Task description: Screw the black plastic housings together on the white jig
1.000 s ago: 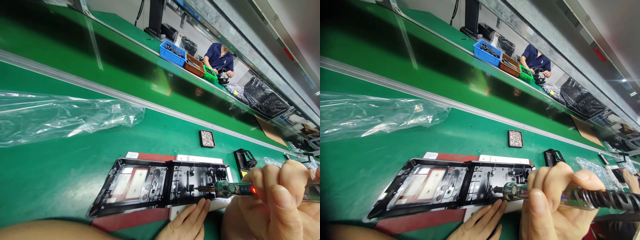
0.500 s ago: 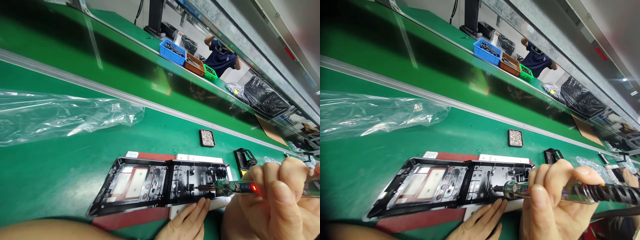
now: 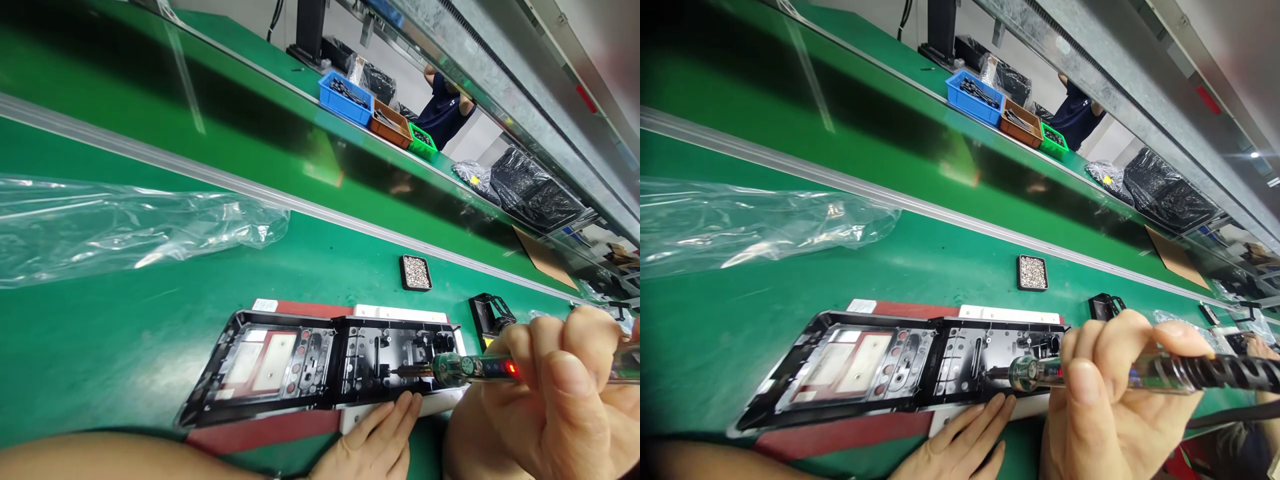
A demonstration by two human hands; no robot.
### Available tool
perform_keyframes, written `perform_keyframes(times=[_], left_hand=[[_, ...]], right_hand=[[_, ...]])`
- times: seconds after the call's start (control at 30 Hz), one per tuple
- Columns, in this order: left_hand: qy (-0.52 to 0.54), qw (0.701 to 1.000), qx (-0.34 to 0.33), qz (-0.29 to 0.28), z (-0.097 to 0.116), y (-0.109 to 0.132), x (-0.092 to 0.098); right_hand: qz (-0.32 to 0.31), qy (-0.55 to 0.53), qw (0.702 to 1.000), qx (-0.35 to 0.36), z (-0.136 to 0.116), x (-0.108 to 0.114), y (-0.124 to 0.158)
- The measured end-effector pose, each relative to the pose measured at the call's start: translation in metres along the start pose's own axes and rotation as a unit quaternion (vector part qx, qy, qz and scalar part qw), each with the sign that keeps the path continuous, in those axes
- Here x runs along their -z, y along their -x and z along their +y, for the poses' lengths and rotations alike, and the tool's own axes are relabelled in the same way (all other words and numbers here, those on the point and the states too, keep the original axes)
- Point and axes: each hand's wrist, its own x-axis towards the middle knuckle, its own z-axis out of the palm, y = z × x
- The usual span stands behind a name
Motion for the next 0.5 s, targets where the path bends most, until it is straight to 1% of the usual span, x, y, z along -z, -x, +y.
perform_keyframes(times=[0.17, 0.3, 0.33, 0.43, 0.5], left_hand=[[-0.005, 1.0, -0.004, -0.003, 0.0, 0.001, 0.0], [-0.008, 1.0, -0.006, -0.009, 0.002, 0.004, 0.0], [-0.007, 1.0, -0.006, -0.012, 0.002, 0.004, 0.0], [-0.004, 1.0, 0.0, -0.018, 0.004, 0.004, 0.0], [0.0, 1.0, 0.003, -0.016, 0.004, 0.003, 0.001]], right_hand=[[0.009, -0.014, 1.0, 0.015, 0.001, -0.01, 0.0], [0.022, -0.054, 0.996, 0.069, -0.001, -0.024, 0.0], [0.033, -0.067, 0.995, 0.071, -0.002, -0.027, 0.0], [0.069, -0.103, 0.992, 0.035, -0.006, -0.031, 0.002], [0.056, -0.104, 0.993, 0.023, -0.008, -0.03, 0.002]])
